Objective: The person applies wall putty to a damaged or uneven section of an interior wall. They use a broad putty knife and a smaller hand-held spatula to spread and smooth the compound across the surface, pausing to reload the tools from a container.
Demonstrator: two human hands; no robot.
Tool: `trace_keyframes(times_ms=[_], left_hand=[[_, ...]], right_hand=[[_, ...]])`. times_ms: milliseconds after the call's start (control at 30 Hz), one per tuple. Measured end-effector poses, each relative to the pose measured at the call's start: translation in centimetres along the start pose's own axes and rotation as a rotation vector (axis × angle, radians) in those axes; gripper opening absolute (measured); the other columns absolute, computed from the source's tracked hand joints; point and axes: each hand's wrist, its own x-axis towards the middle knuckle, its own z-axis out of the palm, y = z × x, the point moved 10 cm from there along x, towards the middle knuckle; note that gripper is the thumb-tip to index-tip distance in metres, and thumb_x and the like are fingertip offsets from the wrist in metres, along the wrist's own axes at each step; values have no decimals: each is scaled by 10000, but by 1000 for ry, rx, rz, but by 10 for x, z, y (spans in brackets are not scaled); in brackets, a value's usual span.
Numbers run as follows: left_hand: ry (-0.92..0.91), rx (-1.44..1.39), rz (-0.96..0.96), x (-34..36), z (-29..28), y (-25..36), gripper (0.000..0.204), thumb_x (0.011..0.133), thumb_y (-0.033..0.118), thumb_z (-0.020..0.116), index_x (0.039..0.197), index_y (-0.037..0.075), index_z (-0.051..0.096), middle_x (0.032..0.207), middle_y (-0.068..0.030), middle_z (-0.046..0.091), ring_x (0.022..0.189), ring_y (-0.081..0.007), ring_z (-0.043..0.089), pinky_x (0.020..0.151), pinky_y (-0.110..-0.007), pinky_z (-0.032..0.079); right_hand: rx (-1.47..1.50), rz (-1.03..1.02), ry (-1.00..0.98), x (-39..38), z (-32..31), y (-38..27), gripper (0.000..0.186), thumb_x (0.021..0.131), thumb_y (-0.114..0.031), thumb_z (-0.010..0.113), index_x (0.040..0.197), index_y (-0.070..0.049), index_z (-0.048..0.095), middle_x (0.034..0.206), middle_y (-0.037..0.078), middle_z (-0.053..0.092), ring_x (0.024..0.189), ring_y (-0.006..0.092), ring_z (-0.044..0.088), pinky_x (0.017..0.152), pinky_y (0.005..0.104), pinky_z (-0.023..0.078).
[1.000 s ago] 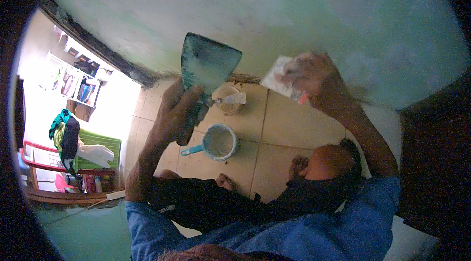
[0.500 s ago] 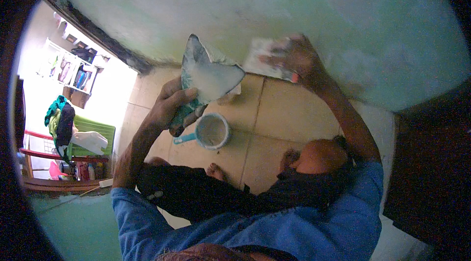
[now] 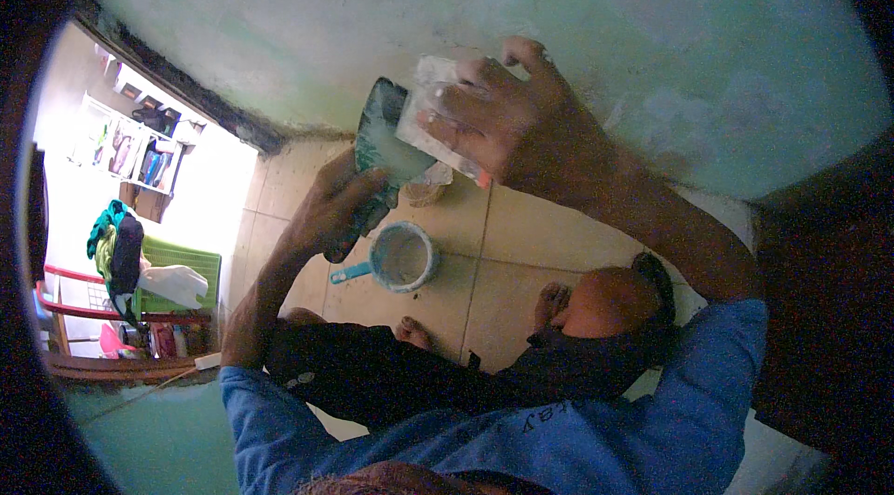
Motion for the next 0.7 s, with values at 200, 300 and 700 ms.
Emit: trace_keyframes(times_ms=[200, 300, 700], left_hand=[[114, 4, 99, 6, -30, 14, 229, 989, 235, 513, 1083, 27, 533, 803, -37, 598, 618, -89, 539, 522, -257, 457], [113, -84, 124, 9, -26, 18, 211, 996, 232, 502, 1061, 32, 522, 779, -51, 604, 576, -90, 554, 481, -231, 451], [1, 61, 36, 17, -8, -17, 227, 1017, 240, 469, 1084, 26, 501, 819, -73, 623, 599, -105, 578, 505, -258, 491]], right_hand=[[101, 115, -265, -79, 45, 33, 414, 776, -266, 623, 1186, -269, 678, 1098, -21, 613, 1023, 204, 536, 905, 444, 410], [173, 320, -268, -118, 41, 80, 415, 801, -260, 602, 1210, -260, 670, 1145, -10, 617, 1018, 221, 537, 903, 439, 419], [-778, 145, 92, -82, -53, 163, 475, 781, -191, 643, 1252, -259, 650, 1206, -87, 593, 1080, 155, 525, 887, 385, 355]])
